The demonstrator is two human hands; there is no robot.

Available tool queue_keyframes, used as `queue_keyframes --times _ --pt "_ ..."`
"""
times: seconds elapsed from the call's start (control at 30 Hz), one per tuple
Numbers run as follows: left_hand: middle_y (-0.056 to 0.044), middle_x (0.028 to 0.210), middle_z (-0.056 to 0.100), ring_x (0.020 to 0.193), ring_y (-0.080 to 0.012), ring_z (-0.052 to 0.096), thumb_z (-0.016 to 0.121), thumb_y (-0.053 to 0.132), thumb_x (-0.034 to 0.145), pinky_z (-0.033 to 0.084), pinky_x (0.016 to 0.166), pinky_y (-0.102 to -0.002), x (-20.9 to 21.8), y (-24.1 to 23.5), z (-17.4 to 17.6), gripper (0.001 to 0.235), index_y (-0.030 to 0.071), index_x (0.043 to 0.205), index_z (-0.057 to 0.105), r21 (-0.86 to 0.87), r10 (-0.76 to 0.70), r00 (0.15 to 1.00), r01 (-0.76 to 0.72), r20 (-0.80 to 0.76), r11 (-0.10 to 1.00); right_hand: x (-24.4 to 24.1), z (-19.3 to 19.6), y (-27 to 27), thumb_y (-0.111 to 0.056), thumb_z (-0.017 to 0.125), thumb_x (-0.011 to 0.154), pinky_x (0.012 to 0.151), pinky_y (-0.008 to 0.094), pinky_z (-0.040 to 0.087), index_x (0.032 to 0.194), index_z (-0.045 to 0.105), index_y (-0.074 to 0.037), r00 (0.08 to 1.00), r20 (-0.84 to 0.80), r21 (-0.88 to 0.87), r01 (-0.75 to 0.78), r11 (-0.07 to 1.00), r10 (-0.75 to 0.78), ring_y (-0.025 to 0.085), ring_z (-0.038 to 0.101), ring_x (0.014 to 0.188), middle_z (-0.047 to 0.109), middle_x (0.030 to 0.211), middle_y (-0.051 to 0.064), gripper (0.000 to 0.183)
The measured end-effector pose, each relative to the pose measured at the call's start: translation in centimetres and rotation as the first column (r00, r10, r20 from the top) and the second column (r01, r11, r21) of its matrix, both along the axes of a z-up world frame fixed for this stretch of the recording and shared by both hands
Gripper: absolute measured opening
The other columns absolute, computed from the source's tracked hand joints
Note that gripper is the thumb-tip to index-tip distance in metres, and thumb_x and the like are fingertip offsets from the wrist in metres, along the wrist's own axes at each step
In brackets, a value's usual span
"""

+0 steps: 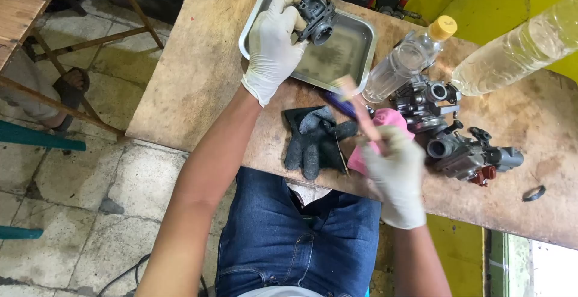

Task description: Cleaning motorcycle carburetor components using a toothbrush and a cloth at a workbench.

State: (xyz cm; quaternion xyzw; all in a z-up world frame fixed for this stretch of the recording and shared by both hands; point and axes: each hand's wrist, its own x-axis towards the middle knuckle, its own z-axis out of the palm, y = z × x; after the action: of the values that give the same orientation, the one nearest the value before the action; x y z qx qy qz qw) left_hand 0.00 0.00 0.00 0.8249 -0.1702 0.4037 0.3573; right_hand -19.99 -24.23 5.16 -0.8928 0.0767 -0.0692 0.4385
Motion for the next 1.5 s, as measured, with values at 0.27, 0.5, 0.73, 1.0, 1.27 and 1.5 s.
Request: queue_keyframes --times 0.27,0.5,0.73,1.0,1.27,1.5 --pt "-0.001 0.134 0.066 0.088 -0.0238 0.069 0.088 0.001 0.056 0.054 0.072 -0.035 -0.2 0.2 -0.2 0.042 0.015 0.083 0.060 -0.017 0.024 0.998 -0.024 -0.052 1.000 1.5 -4.5 1.0 -0.022 0.074 0.090 0.062 0.031 0.048 0.084 0.064 -0.017 0.968 -0.227 -0.240 -0.167 0.956 0.112 0.013 0.062 0.067 0.070 0.072 -0.003 0.012" --pt "-0.003 0.134 0.065 0.090 -0.0271 0.068 0.091 -0.001 0.055 0.055 0.079 -0.039 -0.4 -0.1 -0.1 0.044 0.015 0.084 0.061 -0.035 0.005 0.999 -0.007 -0.044 0.999 1.4 -5.6 0.4 -0.008 0.075 0.088 0.058 0.021 0.049 0.087 0.067 -0.016 0.984 -0.161 0.025 -0.072 0.997 0.075 0.007 0.055 0.062 0.066 0.072 -0.004 0.010" --pt "-0.002 0.134 0.066 0.094 -0.0255 0.068 0.088 -0.006 0.055 0.056 0.081 -0.037 -1.0 -0.2 0.4 0.043 0.013 0.084 0.063 -0.023 -0.004 1.000 0.004 0.009 1.000 1.7 -4.0 0.2 0.002 0.073 0.090 0.047 0.020 0.056 0.086 0.064 -0.009 0.998 -0.064 0.280 0.033 0.959 -0.015 0.010 0.061 0.053 0.069 0.077 0.006 0.016" --pt "-0.002 0.135 0.065 0.092 -0.0270 0.066 0.084 -0.006 0.055 0.055 0.077 -0.035 -1.2 -0.2 0.5 0.043 0.013 0.084 0.060 0.026 0.014 0.999 -0.015 0.051 1.000 3.6 -6.6 -4.1 0.000 0.072 0.088 0.058 0.028 0.050 0.094 0.062 -0.014 0.985 0.164 -0.159 -0.034 0.987 0.060 0.012 0.057 0.060 0.067 0.076 0.001 0.018" --pt "-0.002 0.136 0.064 0.096 -0.0260 0.067 0.076 -0.011 0.064 0.056 0.084 -0.036 -1.5 -0.2 1.3 0.031 0.010 0.080 0.060 0.105 0.026 0.982 -0.047 0.187 0.993 3.1 -5.7 -4.2 0.001 0.065 0.088 0.063 0.027 0.045 0.088 0.061 -0.014 0.977 0.098 -0.225 -0.163 0.961 0.189 0.012 0.053 0.066 0.061 0.077 -0.001 0.016" --pt "0.002 0.135 0.062 0.096 -0.0250 0.063 0.074 -0.013 0.069 0.055 0.083 -0.035 -1.2 -0.2 1.3 0.028 0.011 0.075 0.061 0.124 0.029 0.963 -0.064 0.267 0.990 2.3 -6.3 -3.7 -0.003 0.065 0.089 0.058 0.025 0.049 0.092 0.065 -0.014 0.983 0.074 -0.222 -0.147 0.964 0.167 0.011 0.061 0.062 0.066 0.076 -0.001 0.011"
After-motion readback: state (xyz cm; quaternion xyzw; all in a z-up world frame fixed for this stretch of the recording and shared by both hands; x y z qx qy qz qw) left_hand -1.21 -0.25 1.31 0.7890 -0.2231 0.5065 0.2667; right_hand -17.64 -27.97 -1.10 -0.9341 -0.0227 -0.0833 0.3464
